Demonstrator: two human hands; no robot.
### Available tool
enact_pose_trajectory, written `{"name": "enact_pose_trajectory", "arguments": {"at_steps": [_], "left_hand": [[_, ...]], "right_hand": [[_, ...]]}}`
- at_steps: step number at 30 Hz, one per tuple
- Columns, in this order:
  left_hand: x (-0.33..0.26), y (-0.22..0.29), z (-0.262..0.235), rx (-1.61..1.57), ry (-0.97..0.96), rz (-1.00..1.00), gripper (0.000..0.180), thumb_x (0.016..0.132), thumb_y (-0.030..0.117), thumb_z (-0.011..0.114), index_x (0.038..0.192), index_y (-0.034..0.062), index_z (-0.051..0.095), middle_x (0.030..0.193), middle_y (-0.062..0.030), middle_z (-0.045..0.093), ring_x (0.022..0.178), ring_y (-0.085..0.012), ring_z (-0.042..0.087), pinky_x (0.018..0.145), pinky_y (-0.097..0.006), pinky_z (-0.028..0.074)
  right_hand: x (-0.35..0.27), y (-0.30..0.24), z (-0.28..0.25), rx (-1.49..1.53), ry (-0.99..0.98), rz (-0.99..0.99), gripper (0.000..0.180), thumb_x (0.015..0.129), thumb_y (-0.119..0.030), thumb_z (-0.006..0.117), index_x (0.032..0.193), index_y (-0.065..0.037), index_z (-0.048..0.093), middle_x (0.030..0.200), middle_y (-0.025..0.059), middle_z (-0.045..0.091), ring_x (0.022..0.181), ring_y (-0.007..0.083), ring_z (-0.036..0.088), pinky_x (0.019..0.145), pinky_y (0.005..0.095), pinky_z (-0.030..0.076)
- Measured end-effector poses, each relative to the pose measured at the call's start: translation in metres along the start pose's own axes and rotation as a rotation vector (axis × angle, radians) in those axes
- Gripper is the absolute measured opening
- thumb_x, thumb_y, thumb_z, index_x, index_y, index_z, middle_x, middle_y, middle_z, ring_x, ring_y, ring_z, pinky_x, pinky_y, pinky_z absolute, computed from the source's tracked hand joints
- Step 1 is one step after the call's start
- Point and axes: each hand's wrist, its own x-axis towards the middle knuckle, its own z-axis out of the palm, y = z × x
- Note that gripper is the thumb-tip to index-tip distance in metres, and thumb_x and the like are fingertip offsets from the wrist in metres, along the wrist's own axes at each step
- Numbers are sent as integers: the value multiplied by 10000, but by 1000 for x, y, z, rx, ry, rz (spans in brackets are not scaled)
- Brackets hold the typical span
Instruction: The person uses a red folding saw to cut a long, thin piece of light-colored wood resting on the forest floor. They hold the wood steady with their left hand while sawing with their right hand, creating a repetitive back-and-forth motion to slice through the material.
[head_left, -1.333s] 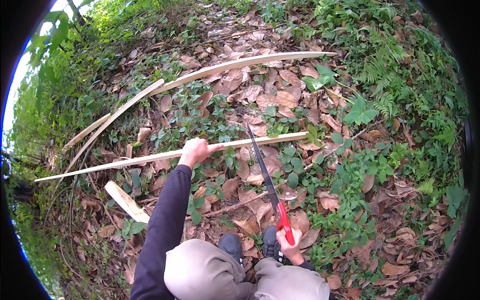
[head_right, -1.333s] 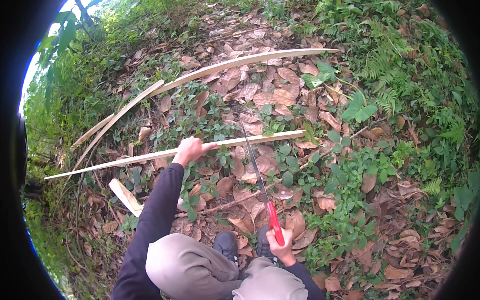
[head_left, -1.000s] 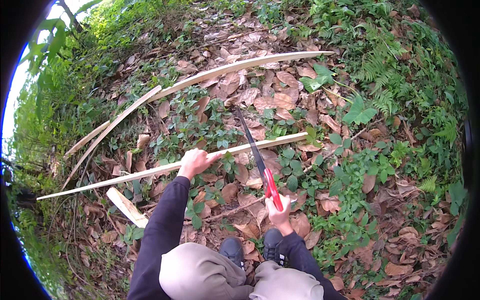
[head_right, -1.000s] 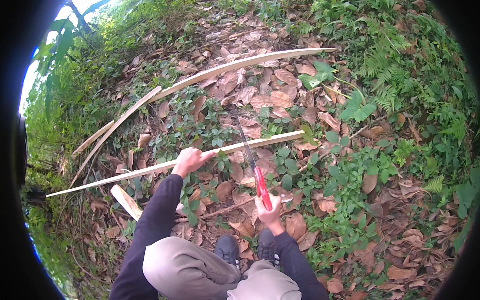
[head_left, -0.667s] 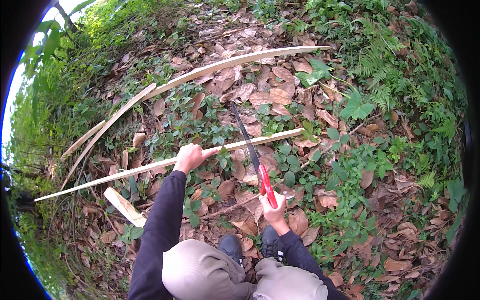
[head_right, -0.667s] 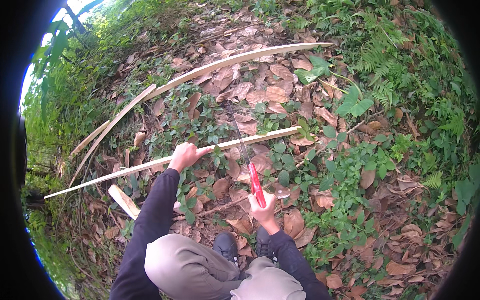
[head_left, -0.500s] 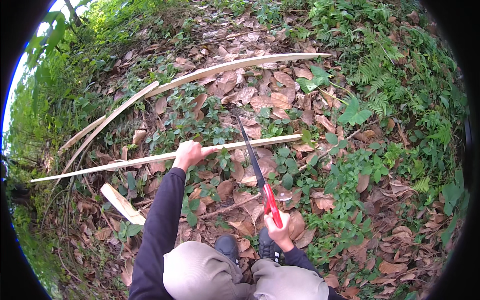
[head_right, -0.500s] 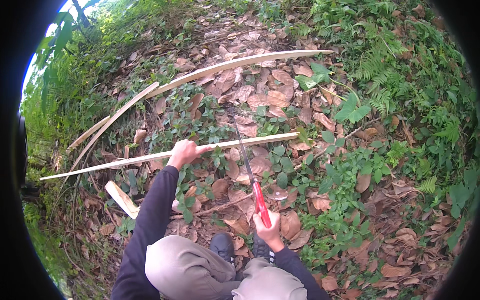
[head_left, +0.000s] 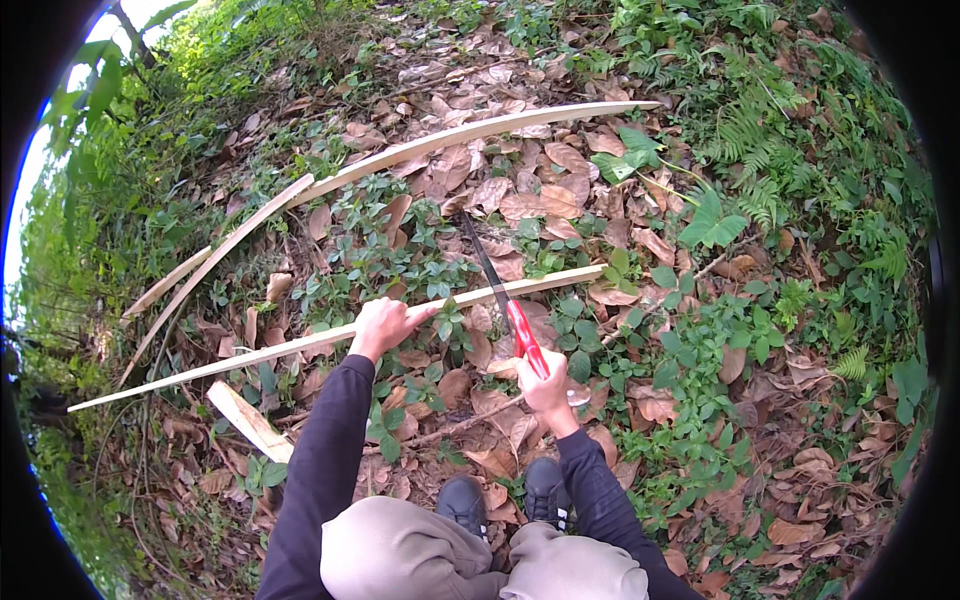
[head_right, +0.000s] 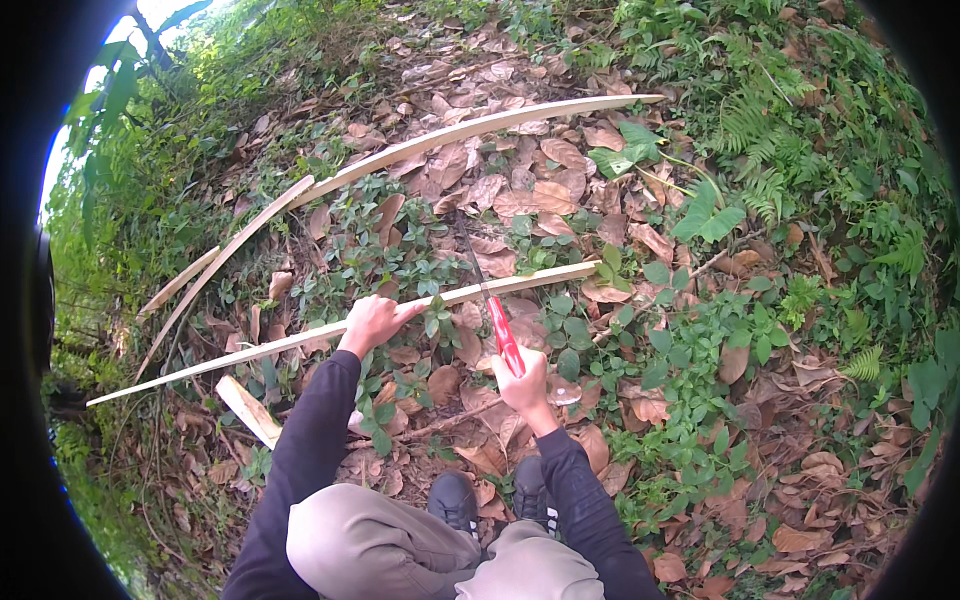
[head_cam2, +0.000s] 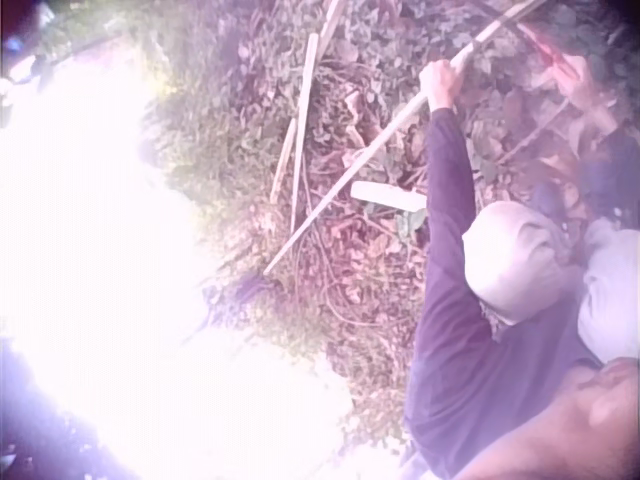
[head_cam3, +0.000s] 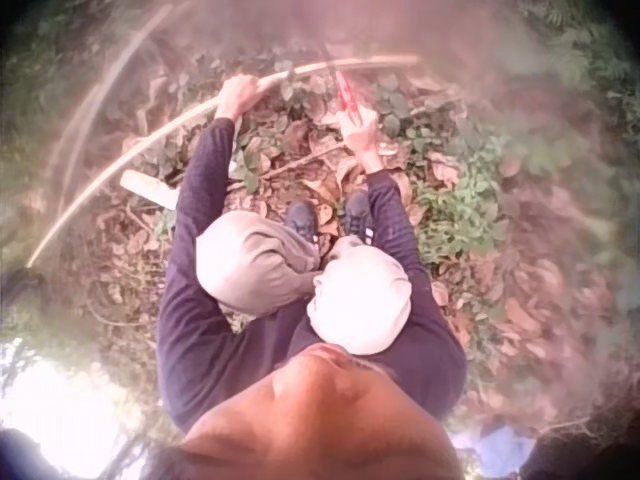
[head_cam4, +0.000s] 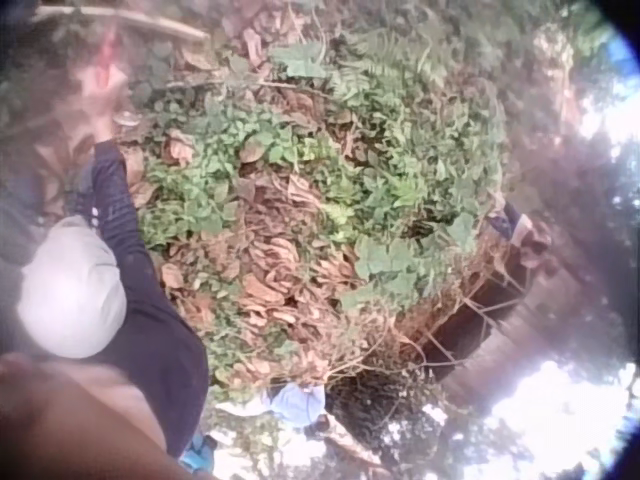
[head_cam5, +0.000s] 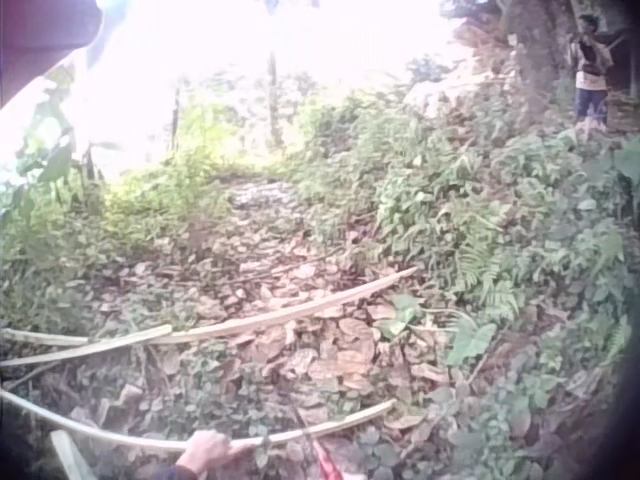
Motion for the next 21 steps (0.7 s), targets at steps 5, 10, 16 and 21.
{"name": "enact_pose_trajectory", "arguments": {"at_steps": [5,10,16,21], "left_hand": [[1,-8,2,42,-38,-29,875,878,791,458,557,7,676,547,-182,617,556,-350,656,578,-449,527],[8,-8,-1,-11,-14,-26,879,872,791,468,543,0,663,549,-196,615,583,-376,657,608,-466,528],[14,-6,-3,-26,-37,-34,884,871,791,461,542,-5,665,542,-201,607,575,-371,654,615,-466,530],[1,-1,-3,4,-3,43,877,890,773,456,547,-5,670,532,-202,596,565,-377,647,598,-465,525]], "right_hand": [[-18,22,-10,-52,-38,-42,198,831,-57,660,668,-4,561,528,38,521,468,110,490,471,330,369],[-77,-16,-20,5,7,71,210,836,-46,654,659,-21,542,530,75,521,462,187,531,482,352,396],[-184,-27,-88,-5,-36,187,278,803,-15,659,576,-33,501,484,51,488,408,192,521,466,340,410],[-154,-11,-56,-14,6,90,252,820,-40,664,613,-28,521,514,78,502,428,152,505,460,347,389]]}}
